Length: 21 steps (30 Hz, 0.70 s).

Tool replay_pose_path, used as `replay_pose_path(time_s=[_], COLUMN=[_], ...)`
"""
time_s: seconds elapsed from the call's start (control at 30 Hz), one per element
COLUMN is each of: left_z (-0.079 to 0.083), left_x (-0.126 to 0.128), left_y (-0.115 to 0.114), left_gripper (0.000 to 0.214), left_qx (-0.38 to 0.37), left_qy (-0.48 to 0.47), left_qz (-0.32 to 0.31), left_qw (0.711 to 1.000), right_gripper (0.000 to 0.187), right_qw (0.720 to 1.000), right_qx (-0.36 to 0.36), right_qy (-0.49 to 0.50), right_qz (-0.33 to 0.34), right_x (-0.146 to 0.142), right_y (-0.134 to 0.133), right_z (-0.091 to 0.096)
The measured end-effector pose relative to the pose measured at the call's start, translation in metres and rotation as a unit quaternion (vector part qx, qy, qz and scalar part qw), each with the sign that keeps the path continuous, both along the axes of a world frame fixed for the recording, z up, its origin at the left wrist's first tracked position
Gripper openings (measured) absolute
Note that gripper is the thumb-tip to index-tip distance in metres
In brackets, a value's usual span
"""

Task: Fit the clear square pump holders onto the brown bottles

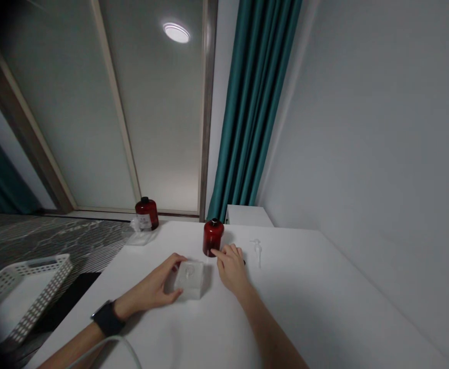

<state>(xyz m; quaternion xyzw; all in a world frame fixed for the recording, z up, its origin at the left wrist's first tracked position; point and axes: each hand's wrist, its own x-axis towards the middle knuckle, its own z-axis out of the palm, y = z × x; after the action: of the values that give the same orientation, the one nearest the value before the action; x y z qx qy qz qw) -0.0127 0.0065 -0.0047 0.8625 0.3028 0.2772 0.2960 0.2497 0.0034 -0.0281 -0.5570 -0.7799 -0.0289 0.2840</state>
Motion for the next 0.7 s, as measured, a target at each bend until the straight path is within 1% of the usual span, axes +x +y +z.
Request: replay_pose_path(time_s=[0.23,0.37,0.47,0.7], left_z=[0.0,0.0,0.0,0.001], left_x=[0.0,0.001,0.001,0.001], left_y=[-0.001,-0.001,-0.002,-0.002], left_gripper=[0.054,0.053,0.052,0.053], left_qx=[0.001,0.004,0.006,-0.001], left_qy=[0.004,0.0,0.0,-0.009], left_qz=[0.002,0.004,0.008,0.012], left_qw=[1.0,1.0,1.0,1.0], right_gripper=[0.047,0.047,0.045,0.034], right_qw=[0.999,0.999,0.999,0.994], right_qx=[-0.02,-0.027,-0.028,-0.02], right_qy=[-0.026,-0.023,-0.003,0.074], right_qz=[-0.007,0.002,0.016,0.071], right_x=[0.0,-0.001,0.0,0.004], right_y=[0.009,0.012,0.01,-0.005], right_z=[0.002,0.002,0.002,0.0])
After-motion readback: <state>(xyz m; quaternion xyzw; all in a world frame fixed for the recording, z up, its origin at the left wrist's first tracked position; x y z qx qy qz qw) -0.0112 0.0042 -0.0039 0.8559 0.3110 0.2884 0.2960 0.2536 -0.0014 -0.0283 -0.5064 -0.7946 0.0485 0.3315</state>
